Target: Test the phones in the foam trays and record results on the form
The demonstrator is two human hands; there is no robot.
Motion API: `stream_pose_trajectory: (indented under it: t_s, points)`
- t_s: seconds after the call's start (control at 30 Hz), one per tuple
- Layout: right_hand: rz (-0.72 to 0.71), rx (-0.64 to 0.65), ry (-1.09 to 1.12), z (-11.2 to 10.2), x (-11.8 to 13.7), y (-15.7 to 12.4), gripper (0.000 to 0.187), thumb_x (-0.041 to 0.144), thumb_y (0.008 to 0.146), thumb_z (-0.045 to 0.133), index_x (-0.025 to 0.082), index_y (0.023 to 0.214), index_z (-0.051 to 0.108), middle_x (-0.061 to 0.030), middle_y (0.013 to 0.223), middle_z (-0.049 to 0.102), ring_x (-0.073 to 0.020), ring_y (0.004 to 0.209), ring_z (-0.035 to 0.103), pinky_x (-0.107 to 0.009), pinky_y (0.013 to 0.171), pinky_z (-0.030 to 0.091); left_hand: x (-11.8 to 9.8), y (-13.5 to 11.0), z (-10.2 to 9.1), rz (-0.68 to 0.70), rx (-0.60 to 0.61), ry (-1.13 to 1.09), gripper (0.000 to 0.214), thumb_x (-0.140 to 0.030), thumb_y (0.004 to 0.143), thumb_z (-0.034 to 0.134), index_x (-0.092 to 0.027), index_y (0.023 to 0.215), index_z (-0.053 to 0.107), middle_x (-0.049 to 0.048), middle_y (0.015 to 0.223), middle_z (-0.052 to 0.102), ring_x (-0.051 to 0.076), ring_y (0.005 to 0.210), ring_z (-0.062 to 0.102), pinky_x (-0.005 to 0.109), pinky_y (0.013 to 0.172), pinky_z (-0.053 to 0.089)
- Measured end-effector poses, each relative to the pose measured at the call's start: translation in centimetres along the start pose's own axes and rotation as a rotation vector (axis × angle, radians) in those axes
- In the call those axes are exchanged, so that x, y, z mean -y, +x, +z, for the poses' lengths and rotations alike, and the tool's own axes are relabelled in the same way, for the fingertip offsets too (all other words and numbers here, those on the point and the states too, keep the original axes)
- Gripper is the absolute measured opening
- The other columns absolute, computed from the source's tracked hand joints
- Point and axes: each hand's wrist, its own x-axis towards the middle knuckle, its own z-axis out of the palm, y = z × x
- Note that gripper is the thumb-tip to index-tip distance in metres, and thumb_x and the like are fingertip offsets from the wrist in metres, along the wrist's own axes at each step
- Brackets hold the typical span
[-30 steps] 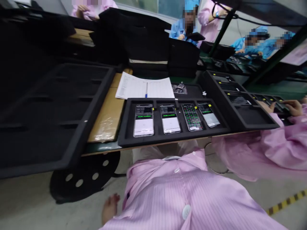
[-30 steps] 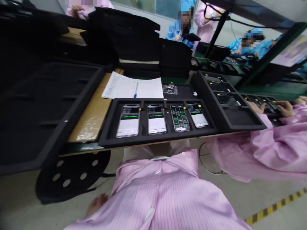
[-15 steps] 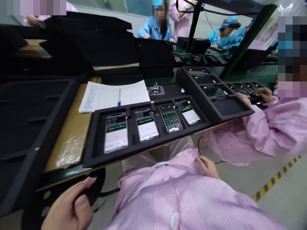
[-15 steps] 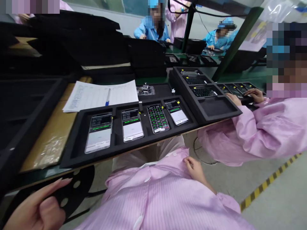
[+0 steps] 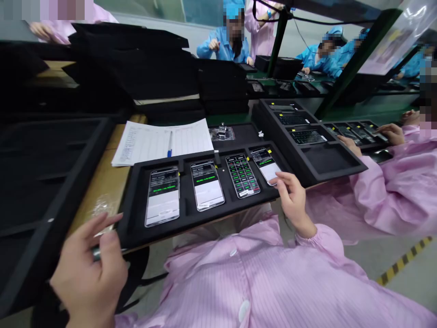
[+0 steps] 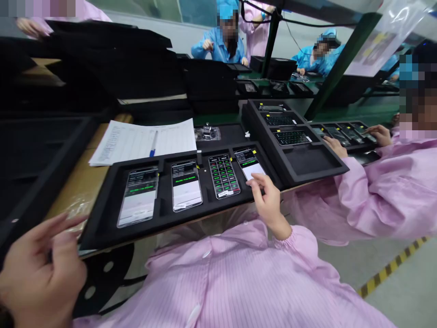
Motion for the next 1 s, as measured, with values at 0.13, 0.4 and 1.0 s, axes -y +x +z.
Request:
stream_pose_trajectory:
  t_s: [0.13, 0.4, 1.0]
  points:
    - [-0.038, 0.115, -0.058, 2.9, 0.2, 2.4, 0.022, 0.033, 0.098, 0.051, 0.021, 0.114, 0.062, -0.0098, 0.104, 0.074, -0.0223, 0.096, 0.071, -0.038, 0.084, 0.058, -1.0, 2.7, 0.7, 0.046, 0.011, 0.08, 0.05, -0.044, 0.093, 0.042, -0.014, 0.128, 0.062, 0.0146, 0.116, 0.072, 0.033, 0.101, 0.069, 0.049, 0.098, 0.051]
    - [-0.14, 0.132, -0.134, 3.6, 0.0, 1.5, 0.027, 0.02, 0.098, 0.045, 0.023, 0.116, 0.064, -0.009, 0.107, 0.074, -0.0246, 0.111, 0.066, -0.047, 0.098, 0.053, 0.0, 4.1, 2.8, 0.062, 0.234, 0.218, 0.056, -0.037, 0.09, 0.036, -0.004, 0.13, 0.058, 0.0214, 0.124, 0.067, 0.042, 0.119, 0.059, 0.056, 0.105, 0.044]
    - [-0.087, 0.211, -0.094, 1.8, -0.6, 0.6, 0.033, 0.027, 0.101, 0.043, 0.025, 0.125, 0.065, -0.0084, 0.124, 0.068, -0.0289, 0.129, 0.055, -0.052, 0.109, 0.043, -1.3, 3.9, 4.6, -0.247, 0.36, 0.082, 0.077, -0.042, 0.089, 0.042, -0.002, 0.153, 0.027, 0.0239, 0.132, 0.062, 0.037, 0.129, 0.054, 0.055, 0.112, 0.038]
